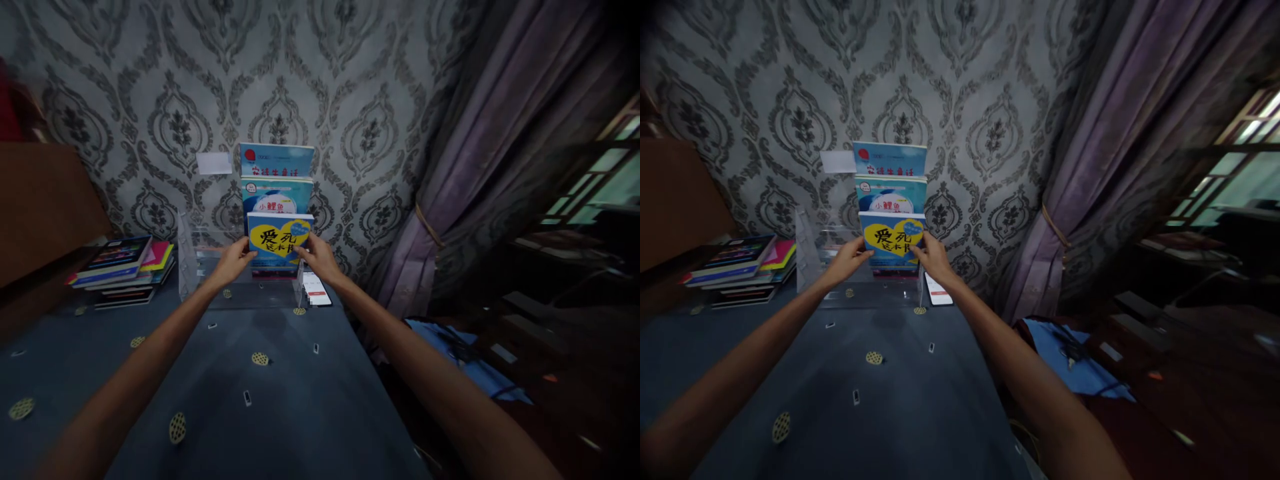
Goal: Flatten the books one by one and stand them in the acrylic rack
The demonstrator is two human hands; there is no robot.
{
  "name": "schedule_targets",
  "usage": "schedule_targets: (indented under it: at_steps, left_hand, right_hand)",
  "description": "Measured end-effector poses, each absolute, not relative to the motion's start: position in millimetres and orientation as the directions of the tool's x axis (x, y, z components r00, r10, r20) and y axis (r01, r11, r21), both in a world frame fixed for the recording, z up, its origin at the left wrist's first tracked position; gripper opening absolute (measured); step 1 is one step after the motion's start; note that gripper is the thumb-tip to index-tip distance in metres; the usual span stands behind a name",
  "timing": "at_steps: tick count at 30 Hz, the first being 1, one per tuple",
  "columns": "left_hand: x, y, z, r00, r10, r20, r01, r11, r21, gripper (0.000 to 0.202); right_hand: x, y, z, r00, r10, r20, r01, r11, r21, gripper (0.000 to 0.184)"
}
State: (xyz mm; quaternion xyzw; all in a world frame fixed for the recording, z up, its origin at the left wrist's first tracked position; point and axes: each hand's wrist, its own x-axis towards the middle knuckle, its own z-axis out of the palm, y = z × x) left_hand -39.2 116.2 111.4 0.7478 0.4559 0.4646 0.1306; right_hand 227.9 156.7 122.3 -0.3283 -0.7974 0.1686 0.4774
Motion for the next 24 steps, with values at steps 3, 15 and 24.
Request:
schedule_targets:
  at_steps: [3,15,24]
  left_hand:
    - [-34,112,110,0.11,0.808,0.579,0.644,-0.502,0.578,0.021]
    - [-20,97,104,0.013,0.829,0.559,0.813,-0.334,0.476,0.023]
    - [-15,93,107,-0.013,0.853,0.522,0.856,-0.26,0.447,0.022]
  right_hand:
    - [228,155,120,-0.331,0.679,0.656,0.332,0.734,-0.592,0.032]
    - [228,163,109,-0.342,0.698,0.63,0.475,0.706,-0.525,0.027]
    - [222,167,98,-0.336,0.725,0.601,0.558,0.667,-0.494,0.022]
